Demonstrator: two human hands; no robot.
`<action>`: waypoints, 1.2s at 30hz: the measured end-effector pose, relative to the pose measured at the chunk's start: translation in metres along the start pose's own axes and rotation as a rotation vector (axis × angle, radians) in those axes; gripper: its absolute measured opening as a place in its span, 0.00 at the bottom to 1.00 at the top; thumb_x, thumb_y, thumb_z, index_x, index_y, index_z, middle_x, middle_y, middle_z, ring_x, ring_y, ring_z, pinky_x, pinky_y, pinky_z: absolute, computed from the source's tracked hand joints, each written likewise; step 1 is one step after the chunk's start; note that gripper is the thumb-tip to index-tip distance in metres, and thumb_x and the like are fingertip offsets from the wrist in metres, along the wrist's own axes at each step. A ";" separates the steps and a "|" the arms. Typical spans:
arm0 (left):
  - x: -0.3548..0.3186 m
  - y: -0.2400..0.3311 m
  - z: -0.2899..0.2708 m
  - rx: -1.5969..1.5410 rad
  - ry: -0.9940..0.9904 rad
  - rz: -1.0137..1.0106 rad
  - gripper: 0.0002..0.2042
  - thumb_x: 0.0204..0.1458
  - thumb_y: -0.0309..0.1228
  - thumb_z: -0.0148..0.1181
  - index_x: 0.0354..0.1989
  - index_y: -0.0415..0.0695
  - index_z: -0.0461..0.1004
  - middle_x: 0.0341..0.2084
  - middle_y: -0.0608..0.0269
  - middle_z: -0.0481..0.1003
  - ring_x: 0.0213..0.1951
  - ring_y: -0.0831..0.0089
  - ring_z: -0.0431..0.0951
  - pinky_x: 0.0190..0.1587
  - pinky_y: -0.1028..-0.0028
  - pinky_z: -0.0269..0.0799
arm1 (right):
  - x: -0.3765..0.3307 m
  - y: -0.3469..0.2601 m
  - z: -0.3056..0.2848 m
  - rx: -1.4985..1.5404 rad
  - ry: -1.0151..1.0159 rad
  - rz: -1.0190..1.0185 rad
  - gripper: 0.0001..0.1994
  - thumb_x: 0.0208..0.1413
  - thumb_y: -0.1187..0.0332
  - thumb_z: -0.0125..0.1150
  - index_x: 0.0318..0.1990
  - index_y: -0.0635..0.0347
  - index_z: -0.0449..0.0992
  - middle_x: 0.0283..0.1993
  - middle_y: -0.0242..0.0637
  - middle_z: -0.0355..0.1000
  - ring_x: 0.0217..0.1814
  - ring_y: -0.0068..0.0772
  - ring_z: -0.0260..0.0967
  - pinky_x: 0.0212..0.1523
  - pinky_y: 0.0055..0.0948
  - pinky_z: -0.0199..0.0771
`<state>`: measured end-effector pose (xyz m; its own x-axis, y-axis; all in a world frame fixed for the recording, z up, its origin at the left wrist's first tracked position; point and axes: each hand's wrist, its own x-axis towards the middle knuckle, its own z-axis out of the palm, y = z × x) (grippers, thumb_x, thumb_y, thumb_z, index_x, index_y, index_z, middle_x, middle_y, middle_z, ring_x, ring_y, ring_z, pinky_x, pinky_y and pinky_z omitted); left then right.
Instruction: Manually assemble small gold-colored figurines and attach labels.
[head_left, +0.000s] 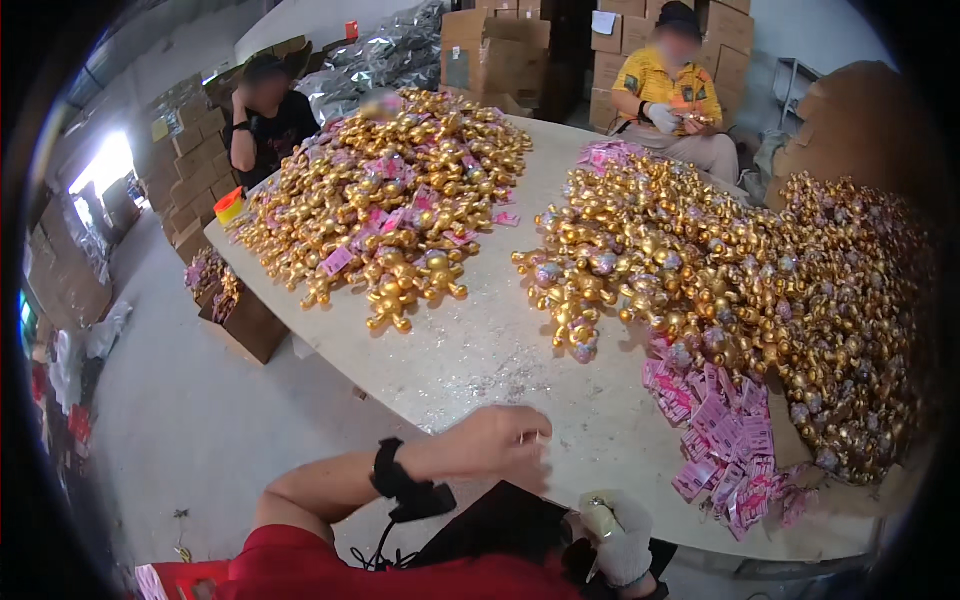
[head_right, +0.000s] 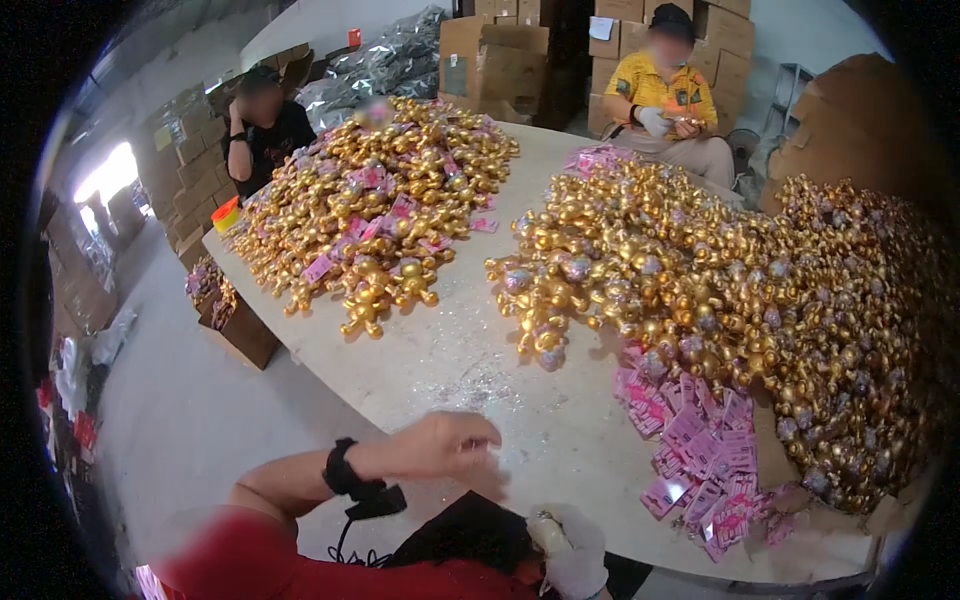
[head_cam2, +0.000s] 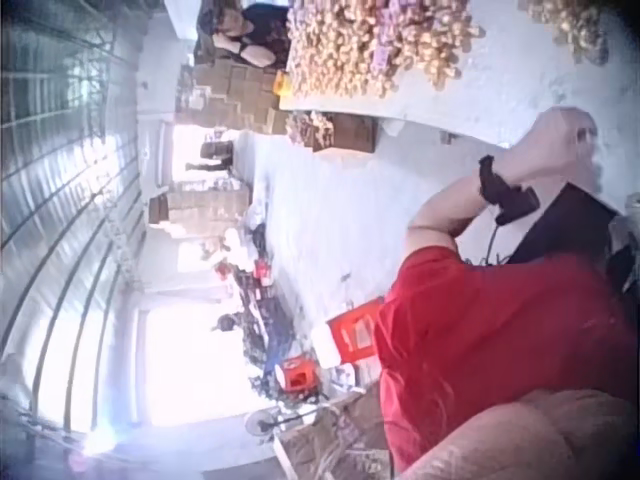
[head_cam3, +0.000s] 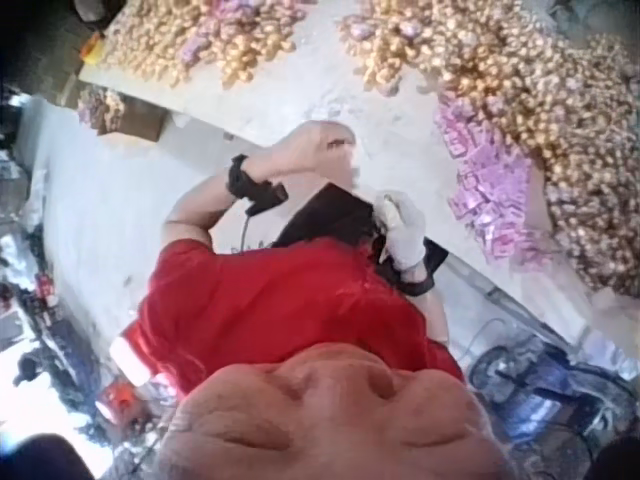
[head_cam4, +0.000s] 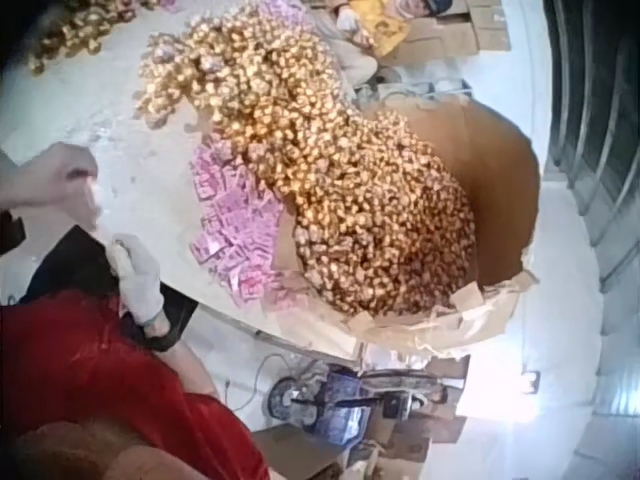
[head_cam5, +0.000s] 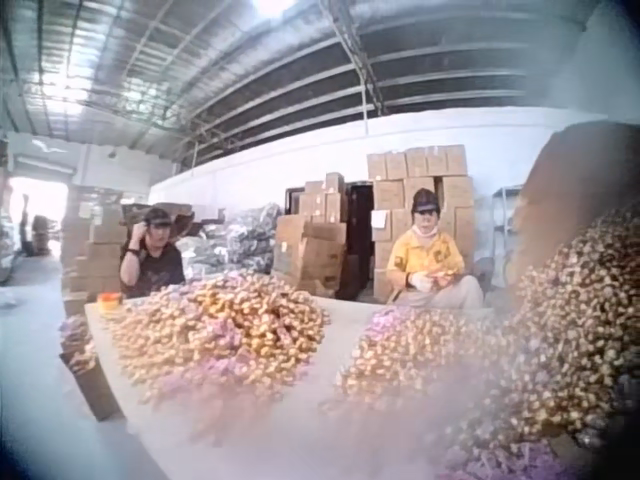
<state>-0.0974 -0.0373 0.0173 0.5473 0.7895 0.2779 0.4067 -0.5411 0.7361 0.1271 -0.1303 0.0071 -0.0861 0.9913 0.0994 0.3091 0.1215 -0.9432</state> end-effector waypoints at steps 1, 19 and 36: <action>0.013 -0.003 -0.008 0.118 -0.027 -0.025 0.11 0.47 0.34 0.57 0.37 0.42 0.70 0.31 0.54 0.71 0.33 0.56 0.72 0.37 0.65 0.69 | 0.000 0.002 -0.001 0.099 0.036 0.091 0.06 0.50 0.71 0.57 0.32 0.64 0.75 0.20 0.31 0.68 0.19 0.19 0.63 0.20 0.20 0.62; 0.126 -0.086 0.005 0.780 0.080 0.258 0.24 0.48 0.44 0.56 0.51 0.44 0.64 0.46 0.51 0.64 0.49 0.55 0.64 0.46 0.59 0.64 | -0.007 0.026 -0.008 0.485 0.002 0.224 0.06 0.54 0.71 0.55 0.38 0.62 0.73 0.25 0.27 0.67 0.21 0.14 0.59 0.19 0.14 0.57; 0.027 -0.037 0.009 -1.740 0.109 -0.331 0.23 0.54 0.34 0.50 0.58 0.45 0.59 0.46 0.62 0.69 0.45 0.69 0.71 0.48 0.66 0.70 | -0.010 0.031 -0.010 0.467 0.051 0.275 0.05 0.53 0.71 0.55 0.36 0.62 0.73 0.23 0.30 0.67 0.20 0.16 0.61 0.17 0.16 0.58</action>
<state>-0.0909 0.0018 -0.0084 0.5347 0.8447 -0.0217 -0.7328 0.4763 0.4860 0.1468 -0.1361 -0.0197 -0.0113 0.9859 -0.1669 -0.1408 -0.1669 -0.9759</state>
